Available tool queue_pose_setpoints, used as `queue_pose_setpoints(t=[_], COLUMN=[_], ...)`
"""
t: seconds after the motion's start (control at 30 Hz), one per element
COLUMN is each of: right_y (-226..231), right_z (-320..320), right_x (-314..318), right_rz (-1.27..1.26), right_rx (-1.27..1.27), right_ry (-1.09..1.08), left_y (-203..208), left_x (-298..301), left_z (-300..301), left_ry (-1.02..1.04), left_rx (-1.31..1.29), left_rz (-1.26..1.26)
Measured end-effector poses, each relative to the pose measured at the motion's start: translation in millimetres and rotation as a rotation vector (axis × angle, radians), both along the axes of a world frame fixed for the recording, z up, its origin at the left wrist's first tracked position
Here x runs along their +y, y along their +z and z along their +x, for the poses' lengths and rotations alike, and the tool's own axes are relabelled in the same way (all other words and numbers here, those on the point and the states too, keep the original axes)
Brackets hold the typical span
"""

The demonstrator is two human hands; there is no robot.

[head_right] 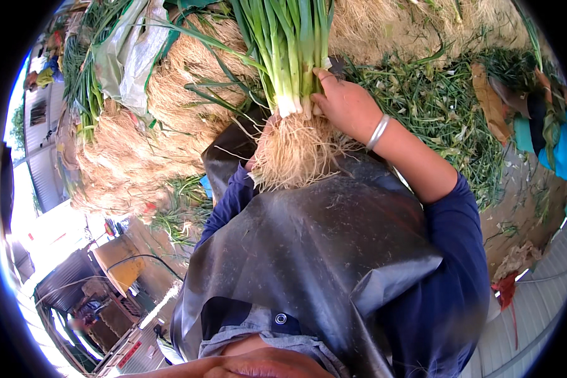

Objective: The person sorts a bunch of green onions by hand, removing outer layers and cleaning the roots before placing them to the side.

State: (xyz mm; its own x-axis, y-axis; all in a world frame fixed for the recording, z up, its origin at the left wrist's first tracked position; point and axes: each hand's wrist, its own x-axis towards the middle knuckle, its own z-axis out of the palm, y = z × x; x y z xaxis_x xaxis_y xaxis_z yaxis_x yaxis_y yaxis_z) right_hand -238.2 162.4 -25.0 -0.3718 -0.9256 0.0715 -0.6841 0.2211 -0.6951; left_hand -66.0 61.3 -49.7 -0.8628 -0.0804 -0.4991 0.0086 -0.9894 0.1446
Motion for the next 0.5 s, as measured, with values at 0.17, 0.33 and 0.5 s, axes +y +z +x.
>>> queue_pose_setpoints(t=[0.17,0.33,0.5], right_y=[-2.4,0.4,-17.8], right_z=[1.2,5.6,-37.1], right_x=[-6.9,4.1,60.9], right_rz=[0.128,0.109,-0.011], right_rx=[-0.926,-0.965,-1.443], right_ry=[-0.191,-0.008,0.579], left_y=[0.0,-8.1,12.6], left_x=[2.3,1.1,2.6], left_z=[-1.2,3.8,-3.0], left_ry=[0.023,-0.03,0.067], left_rx=[0.003,0.032,0.145], left_rz=[0.005,-0.21,0.113])
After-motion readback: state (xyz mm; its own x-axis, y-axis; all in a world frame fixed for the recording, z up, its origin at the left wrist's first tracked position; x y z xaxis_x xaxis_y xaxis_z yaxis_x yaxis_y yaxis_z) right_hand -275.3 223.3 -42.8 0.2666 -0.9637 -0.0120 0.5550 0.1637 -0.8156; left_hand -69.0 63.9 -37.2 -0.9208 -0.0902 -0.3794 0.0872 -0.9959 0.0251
